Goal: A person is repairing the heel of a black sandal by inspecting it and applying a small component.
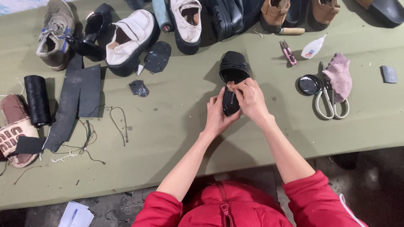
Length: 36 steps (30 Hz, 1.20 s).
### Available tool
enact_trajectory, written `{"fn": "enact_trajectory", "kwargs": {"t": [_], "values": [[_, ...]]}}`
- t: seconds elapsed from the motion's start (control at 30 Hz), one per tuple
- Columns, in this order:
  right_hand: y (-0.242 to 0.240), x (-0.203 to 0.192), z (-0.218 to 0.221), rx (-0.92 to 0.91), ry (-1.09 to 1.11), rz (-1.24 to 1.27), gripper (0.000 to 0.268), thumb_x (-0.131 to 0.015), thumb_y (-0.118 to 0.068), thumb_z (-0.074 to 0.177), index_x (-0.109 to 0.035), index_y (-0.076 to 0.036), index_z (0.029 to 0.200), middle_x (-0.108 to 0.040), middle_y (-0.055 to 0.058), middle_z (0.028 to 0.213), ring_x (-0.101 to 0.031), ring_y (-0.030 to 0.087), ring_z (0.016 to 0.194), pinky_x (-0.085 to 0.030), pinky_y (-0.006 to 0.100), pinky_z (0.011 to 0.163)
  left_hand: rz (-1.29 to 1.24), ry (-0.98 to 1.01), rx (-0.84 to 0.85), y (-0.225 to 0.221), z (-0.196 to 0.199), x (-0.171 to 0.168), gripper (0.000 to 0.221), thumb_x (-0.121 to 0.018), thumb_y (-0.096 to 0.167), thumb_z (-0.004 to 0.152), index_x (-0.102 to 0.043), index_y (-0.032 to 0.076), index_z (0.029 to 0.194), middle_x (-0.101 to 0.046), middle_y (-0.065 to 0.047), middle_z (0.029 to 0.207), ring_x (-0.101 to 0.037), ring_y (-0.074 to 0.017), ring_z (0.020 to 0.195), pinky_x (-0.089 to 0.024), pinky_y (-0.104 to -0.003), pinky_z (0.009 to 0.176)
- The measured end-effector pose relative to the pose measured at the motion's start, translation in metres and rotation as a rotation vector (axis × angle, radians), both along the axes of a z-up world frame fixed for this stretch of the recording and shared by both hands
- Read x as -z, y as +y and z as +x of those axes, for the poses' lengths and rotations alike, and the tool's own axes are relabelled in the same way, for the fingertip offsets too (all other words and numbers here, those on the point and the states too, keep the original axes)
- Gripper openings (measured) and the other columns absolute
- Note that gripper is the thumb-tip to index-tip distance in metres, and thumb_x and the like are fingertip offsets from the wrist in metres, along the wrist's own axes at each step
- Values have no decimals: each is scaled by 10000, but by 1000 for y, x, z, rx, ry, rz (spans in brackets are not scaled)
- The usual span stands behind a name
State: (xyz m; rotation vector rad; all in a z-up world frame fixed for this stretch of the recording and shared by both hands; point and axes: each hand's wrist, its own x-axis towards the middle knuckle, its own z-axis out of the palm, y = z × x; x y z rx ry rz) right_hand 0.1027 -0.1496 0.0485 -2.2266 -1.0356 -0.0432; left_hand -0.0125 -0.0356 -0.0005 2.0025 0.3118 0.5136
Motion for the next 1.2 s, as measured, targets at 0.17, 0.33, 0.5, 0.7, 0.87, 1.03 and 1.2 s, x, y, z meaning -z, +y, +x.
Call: {"fn": "enact_trajectory", "kwargs": {"t": [0.17, 0.33, 0.5, 0.7, 0.87, 1.03, 1.2], "values": [[-10, 7, -14, -22, -24, 14, 149, -661, -121, 987, -762, -119, 1097, -597, 53, 953, -616, 277, 940, -527, 353, 846, 34, -61, 17, 1, 0, 1, 1060, -858, 452, 722, -349, 75, 1572, -624, -137, 1334, -533, -267, 1259, -369, -366, 956], [-20, -1, -41, -46, -12, 35, 151, -645, -137, 997, -749, -144, 1106, -606, 36, 936, -618, 271, 921, -521, 356, 868, 77, -102, 21, 2, 3, 17, 1056, -843, 361, 726, -306, 75, 1590, -675, -99, 1337, -535, -281, 1244, -392, -418, 954], [-25, -10, -61, -113, -44, 83, 169, -675, -84, 954, -751, -144, 1092, -601, 23, 910, -630, 238, 903, -546, 325, 813, 94, -70, 0, 1, 6, 21, 996, -774, 314, 714, -346, 69, 1579, -747, -70, 1022, -545, -271, 1180, -410, -389, 910], [-18, 4, -31, -8, -96, 126, 171, -707, -81, 949, -754, -114, 1110, -602, 64, 908, -644, 259, 878, -561, 367, 791, 51, -84, -16, 2, 5, 16, 1047, -860, 401, 683, -384, 100, 1565, -701, -108, 1158, -555, -280, 1201, -410, -381, 925], [-7, 23, 18, 138, -208, 57, 106, -688, -105, 956, -741, -104, 1048, -588, 94, 908, -653, 319, 890, -553, 410, 779, -31, 62, -6, 2, 0, -7, 1066, -846, 538, 693, -381, 150, 1571, -588, -157, 1258, -538, -296, 1251, -383, -357, 998], [2, 40, 42, 276, -246, -14, 98, -668, -142, 960, -729, -103, 1027, -575, 79, 909, -653, 311, 911, -554, 403, 773, -32, 107, -15, 2, -1, -18, 1079, -825, 604, 694, -387, 158, 1573, -546, -182, 1276, -532, -328, 1259, -377, -366, 1024], [-2, 40, 40, 219, -30, 13, 100, -703, -157, 924, -757, -149, 1008, -626, 70, 902, -696, 313, 870, -566, 397, 752, -22, 70, 19, 1, -2, -15, 1042, -825, 524, 729, -365, 118, 1572, -584, -156, 1253, -521, -257, 1276, -350, -341, 995]]}}
